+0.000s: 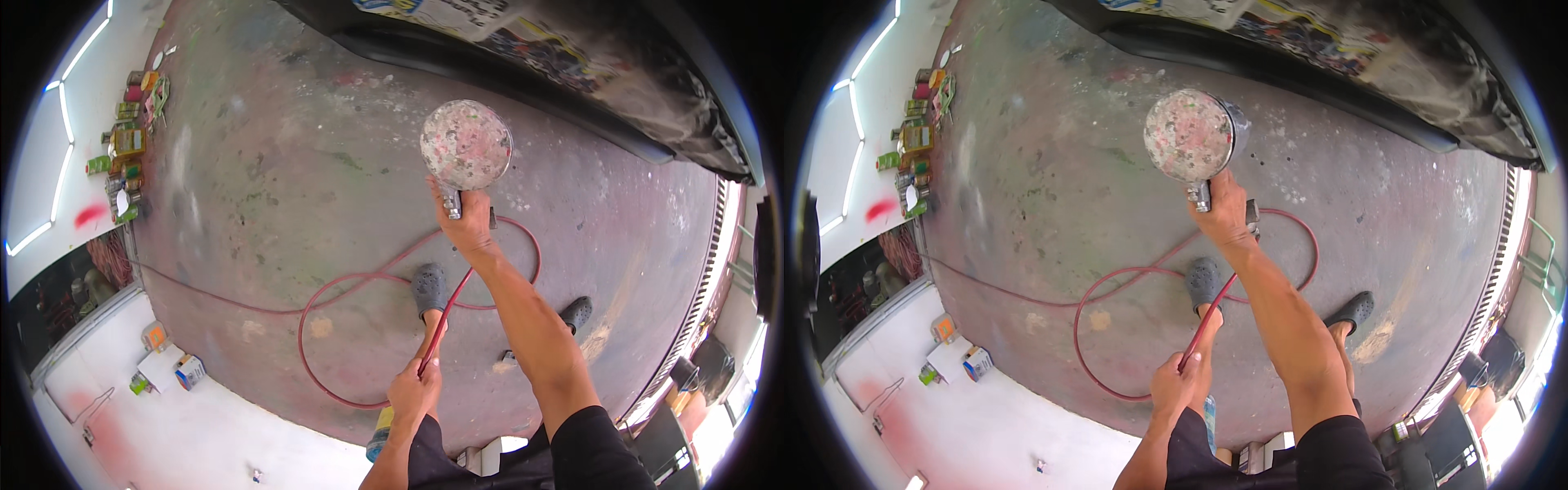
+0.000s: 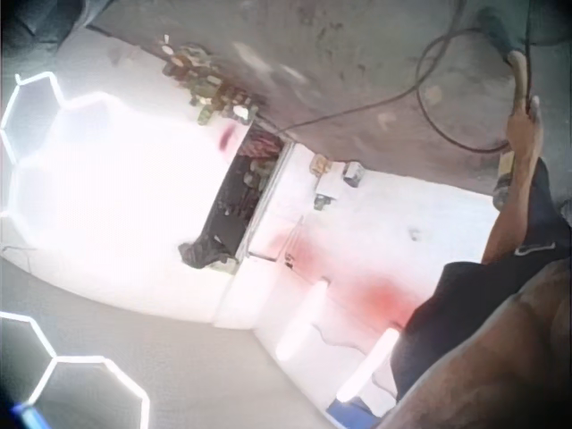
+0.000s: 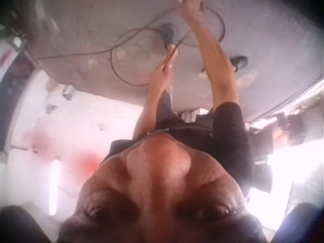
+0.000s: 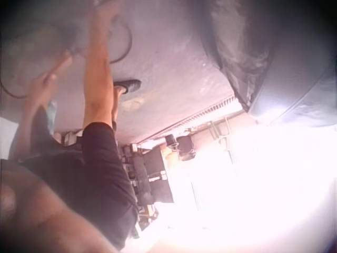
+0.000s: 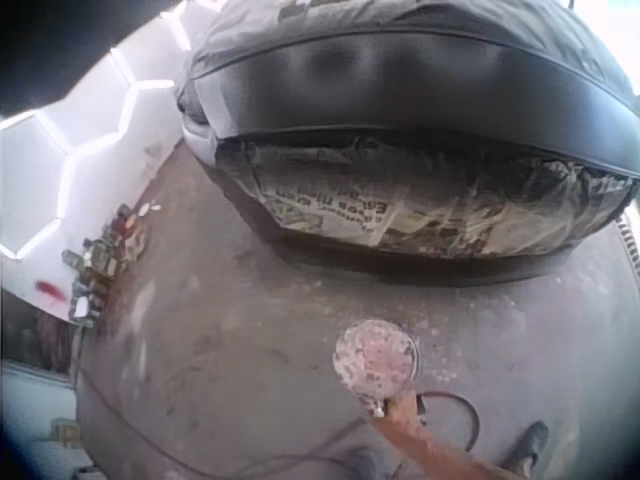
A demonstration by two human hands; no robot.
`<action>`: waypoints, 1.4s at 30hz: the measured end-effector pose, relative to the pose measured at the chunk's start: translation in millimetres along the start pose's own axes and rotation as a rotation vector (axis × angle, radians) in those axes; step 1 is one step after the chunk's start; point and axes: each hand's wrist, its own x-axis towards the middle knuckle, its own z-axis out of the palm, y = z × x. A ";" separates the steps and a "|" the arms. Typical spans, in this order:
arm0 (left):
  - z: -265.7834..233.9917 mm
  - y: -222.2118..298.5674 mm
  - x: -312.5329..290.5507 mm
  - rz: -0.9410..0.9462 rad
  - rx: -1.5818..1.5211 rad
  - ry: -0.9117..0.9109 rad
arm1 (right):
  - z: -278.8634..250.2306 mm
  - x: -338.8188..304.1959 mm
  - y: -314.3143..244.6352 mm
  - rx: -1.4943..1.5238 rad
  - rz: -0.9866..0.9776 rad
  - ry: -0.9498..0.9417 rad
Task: The person uses a spray gun to apply black paint to a car's rear bumper. They walk around the vehicle, refilling the spray gun from a paint can, and repeatedly spray the same area while occasionally touching the surface.
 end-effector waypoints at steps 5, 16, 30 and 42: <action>-42.6 -19.0 34.2 -0.047 -0.130 0.020 | 59.9 52.4 -50.2 0.029 -0.101 0.043; -114.1 -73.3 28.7 -0.104 -0.207 0.143 | 102.9 68.7 -137.8 -0.306 -0.300 0.149; -67.2 -55.0 -1.5 0.071 0.213 -0.081 | -88.8 20.6 -87.4 0.162 0.362 0.218; 76.9 90.4 -69.6 0.246 0.546 -0.212 | -435.4 -72.7 69.4 0.232 0.657 0.760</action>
